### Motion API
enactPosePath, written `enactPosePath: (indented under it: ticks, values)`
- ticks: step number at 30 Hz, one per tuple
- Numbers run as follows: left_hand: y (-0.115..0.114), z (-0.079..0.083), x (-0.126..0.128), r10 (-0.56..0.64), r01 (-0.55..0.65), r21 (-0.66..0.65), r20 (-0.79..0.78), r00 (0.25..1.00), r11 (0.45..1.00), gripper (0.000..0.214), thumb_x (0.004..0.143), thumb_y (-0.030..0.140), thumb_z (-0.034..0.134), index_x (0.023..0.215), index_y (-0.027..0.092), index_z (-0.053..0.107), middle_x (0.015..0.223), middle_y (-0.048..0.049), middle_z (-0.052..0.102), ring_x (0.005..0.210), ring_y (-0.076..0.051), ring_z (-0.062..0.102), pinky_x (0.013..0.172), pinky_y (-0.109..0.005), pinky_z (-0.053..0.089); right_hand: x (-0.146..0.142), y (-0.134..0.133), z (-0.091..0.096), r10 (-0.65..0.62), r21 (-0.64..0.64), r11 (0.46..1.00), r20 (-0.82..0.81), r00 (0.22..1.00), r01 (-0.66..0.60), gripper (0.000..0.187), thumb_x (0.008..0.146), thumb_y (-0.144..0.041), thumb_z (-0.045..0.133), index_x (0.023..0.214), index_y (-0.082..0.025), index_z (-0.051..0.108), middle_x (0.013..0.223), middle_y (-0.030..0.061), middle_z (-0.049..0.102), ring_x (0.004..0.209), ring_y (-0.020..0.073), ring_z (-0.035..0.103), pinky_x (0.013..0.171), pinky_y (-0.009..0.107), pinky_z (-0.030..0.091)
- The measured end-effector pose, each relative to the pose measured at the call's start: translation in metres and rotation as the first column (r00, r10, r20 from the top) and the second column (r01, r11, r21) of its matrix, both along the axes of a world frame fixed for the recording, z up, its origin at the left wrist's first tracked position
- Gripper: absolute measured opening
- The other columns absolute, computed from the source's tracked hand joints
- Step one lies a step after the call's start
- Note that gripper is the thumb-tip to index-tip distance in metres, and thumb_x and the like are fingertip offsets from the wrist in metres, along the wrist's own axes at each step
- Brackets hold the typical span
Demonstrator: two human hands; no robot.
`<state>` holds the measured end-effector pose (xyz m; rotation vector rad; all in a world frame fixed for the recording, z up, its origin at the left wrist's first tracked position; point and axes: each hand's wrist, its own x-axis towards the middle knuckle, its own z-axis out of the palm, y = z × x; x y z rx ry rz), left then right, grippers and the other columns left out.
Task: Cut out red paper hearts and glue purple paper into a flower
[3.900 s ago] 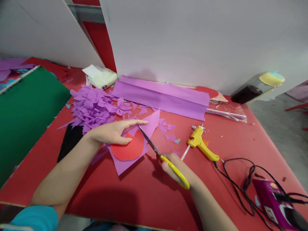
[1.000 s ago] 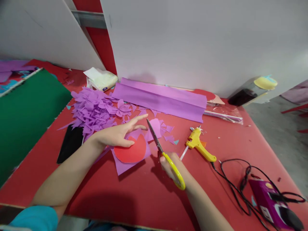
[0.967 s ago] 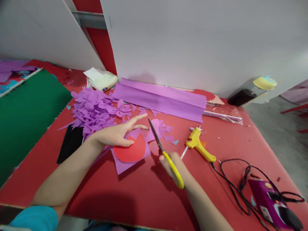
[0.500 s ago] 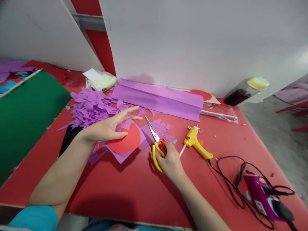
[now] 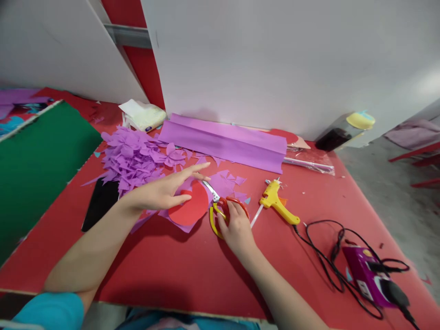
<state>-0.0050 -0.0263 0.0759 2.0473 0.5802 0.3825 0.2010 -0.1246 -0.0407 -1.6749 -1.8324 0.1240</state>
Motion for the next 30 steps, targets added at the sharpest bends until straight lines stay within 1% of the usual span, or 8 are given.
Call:
enactPosePath:
  ticks: [5,8,10,13,16,20,24,30]
  values:
    - [-0.006,0.000,0.006,-0.045,0.045,0.024,0.012,0.999,0.999,0.078,0.068,0.001,0.039,0.140,0.020,0.014,0.143,-0.0103,0.032,0.125,-0.020,0.038,0.098,-0.031,0.035,0.001,-0.003,0.006,0.059,0.015,0.998,-0.067,0.996,-0.058,0.028,0.084,-0.030,0.047,0.107,-0.015,0.054,0.102,0.0147,0.062,0.097,0.0260,0.057,0.085,0.045,0.047]
    - [-0.008,-0.003,0.008,-0.071,0.071,0.041,-0.013,0.997,0.997,0.077,0.069,0.002,0.039,0.140,0.017,0.016,0.139,-0.0109,0.038,0.124,-0.020,0.040,0.100,-0.031,0.034,-0.001,-0.007,0.015,0.066,-0.047,0.995,-0.300,0.952,-0.084,0.029,0.087,-0.030,0.042,0.112,-0.019,0.051,0.108,0.0123,0.061,0.099,0.0234,0.058,0.088,0.044,0.046]
    - [-0.008,-0.006,0.009,-0.096,0.098,0.057,-0.033,0.995,0.994,0.077,0.070,0.003,0.039,0.141,0.019,0.015,0.141,-0.0099,0.036,0.126,-0.020,0.038,0.102,-0.032,0.030,-0.002,-0.008,0.019,0.076,-0.113,0.980,-0.549,0.832,-0.164,0.034,0.088,-0.033,0.040,0.121,-0.024,0.044,0.114,0.0106,0.058,0.100,0.0209,0.058,0.085,0.042,0.048]
    - [-0.010,-0.010,0.013,-0.153,0.157,0.055,-0.066,0.986,0.986,0.078,0.070,0.003,0.040,0.141,0.020,0.014,0.145,-0.0080,0.027,0.129,-0.021,0.034,0.105,-0.033,0.028,-0.004,-0.007,0.022,0.104,-0.100,0.943,-0.818,0.565,-0.319,0.044,0.082,-0.041,0.052,0.123,-0.031,0.039,0.119,0.0076,0.054,0.105,0.0198,0.055,0.079,0.036,0.051]
    - [-0.014,-0.013,0.018,-0.204,0.209,0.053,-0.086,0.975,0.976,0.075,0.070,0.003,0.040,0.140,0.016,0.016,0.147,-0.0088,0.023,0.130,-0.022,0.032,0.105,-0.034,0.029,-0.006,-0.006,0.021,0.037,-0.141,0.901,-0.917,0.397,-0.409,0.045,0.072,-0.039,0.065,0.113,-0.032,0.047,0.103,0.0034,0.060,0.088,0.0171,0.060,0.068,0.031,0.052]
    - [-0.017,-0.017,0.022,-0.191,0.200,0.098,-0.094,0.977,0.975,0.073,0.070,0.003,0.040,0.139,0.015,0.020,0.146,-0.0093,0.024,0.132,-0.022,0.028,0.107,-0.036,0.026,-0.008,-0.005,0.021,-0.116,-0.231,0.864,-0.956,0.269,-0.447,0.043,0.069,-0.034,0.069,0.107,-0.030,0.049,0.075,-0.0037,0.063,0.058,0.0115,0.060,0.053,0.025,0.048]
    - [-0.022,-0.023,0.025,-0.142,0.154,0.134,-0.095,0.985,0.979,0.071,0.071,0.003,0.039,0.138,0.016,0.021,0.145,-0.0105,0.027,0.132,-0.021,0.028,0.107,-0.037,0.027,-0.012,-0.004,0.026,-0.154,-0.283,0.860,-0.937,0.313,-0.424,0.034,0.066,-0.034,0.071,0.094,-0.024,0.055,0.073,-0.0017,0.066,0.057,0.0129,0.061,0.054,0.026,0.049]
    - [-0.030,-0.036,0.028,0.091,-0.079,0.142,-0.077,0.993,0.987,0.061,0.074,0.008,0.044,0.133,0.015,0.032,0.138,-0.0125,0.039,0.127,-0.022,0.037,0.105,-0.037,0.031,-0.011,-0.004,0.023,-0.122,-0.310,0.920,-0.809,0.576,-0.241,0.023,0.069,-0.038,0.066,0.079,-0.017,0.061,0.066,0.0027,0.065,0.053,0.0140,0.058,0.050,0.027,0.048]
